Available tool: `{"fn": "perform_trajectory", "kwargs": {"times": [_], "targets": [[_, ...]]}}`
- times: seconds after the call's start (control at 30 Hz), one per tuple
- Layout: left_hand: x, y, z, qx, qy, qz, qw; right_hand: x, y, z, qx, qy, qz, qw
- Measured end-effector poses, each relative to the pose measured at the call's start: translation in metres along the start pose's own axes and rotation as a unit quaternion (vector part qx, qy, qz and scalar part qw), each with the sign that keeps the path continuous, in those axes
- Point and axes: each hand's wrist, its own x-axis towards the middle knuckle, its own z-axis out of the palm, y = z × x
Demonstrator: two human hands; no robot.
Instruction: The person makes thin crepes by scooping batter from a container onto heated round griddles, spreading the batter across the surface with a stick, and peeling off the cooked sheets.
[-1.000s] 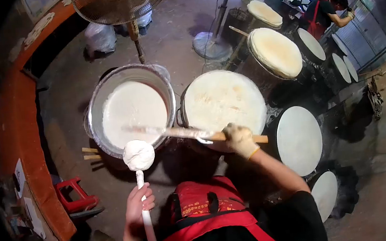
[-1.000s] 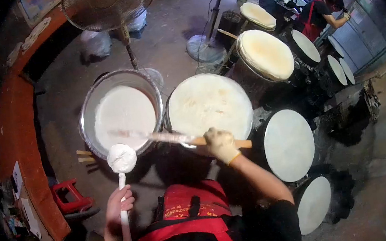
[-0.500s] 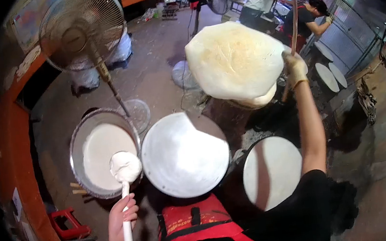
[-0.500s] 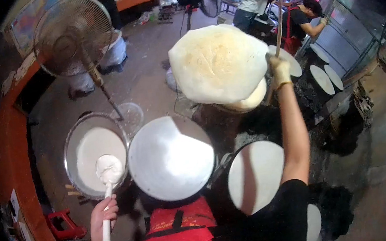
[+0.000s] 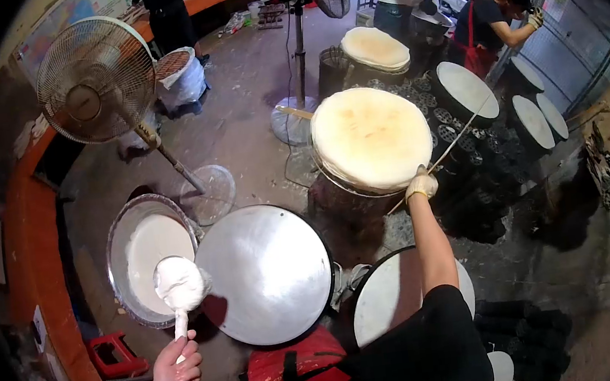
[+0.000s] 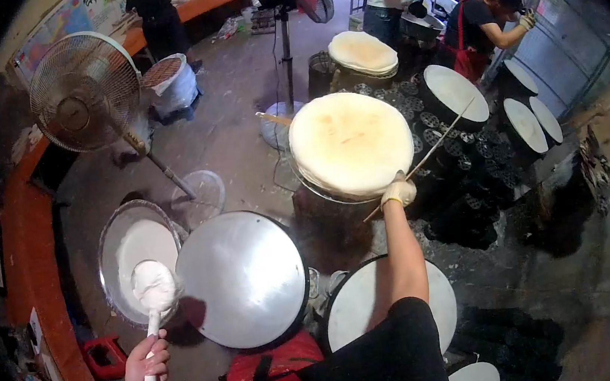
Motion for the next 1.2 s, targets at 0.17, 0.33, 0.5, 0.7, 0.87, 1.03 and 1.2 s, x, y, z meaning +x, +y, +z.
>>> {"fn": "perform_trajectory", "kwargs": {"times": [0.17, 0.33, 0.5, 0.7, 0.87, 1.03, 1.2], "targets": [[0.003, -0.015, 0.031, 0.169, -0.025, 0.005, 0.985, 0.026, 0.027, -0.006, -0.069, 0.018, -0.105, 0.992], [0.020, -0.024, 0.044, 0.356, -0.066, -0.055, 0.931, -0.070, -0.017, -0.063, 0.016, -0.122, 0.066, 0.990], [0.130, -0.030, 0.016, 0.595, -0.179, -0.087, 0.779, -0.228, -0.013, -0.195, -0.051, -0.341, 0.251, 0.904], [0.243, -0.041, -0.013, 0.767, -0.211, 0.368, 0.482, -0.422, 0.055, -0.304, -0.407, -0.211, -0.231, 0.858], [0.235, -0.018, -0.009, 0.698, -0.224, 0.525, 0.434, -0.525, 0.074, -0.336, -0.650, -0.143, -0.201, 0.719], [0.195, 0.024, 0.013, 0.636, -0.246, 0.592, 0.430, -0.541, 0.064, -0.284, -0.626, -0.157, -0.133, 0.753], [0.175, 0.079, -0.009, 0.546, -0.247, 0.568, 0.564, -0.543, 0.063, -0.249, -0.220, -0.253, 0.081, 0.939]]}}
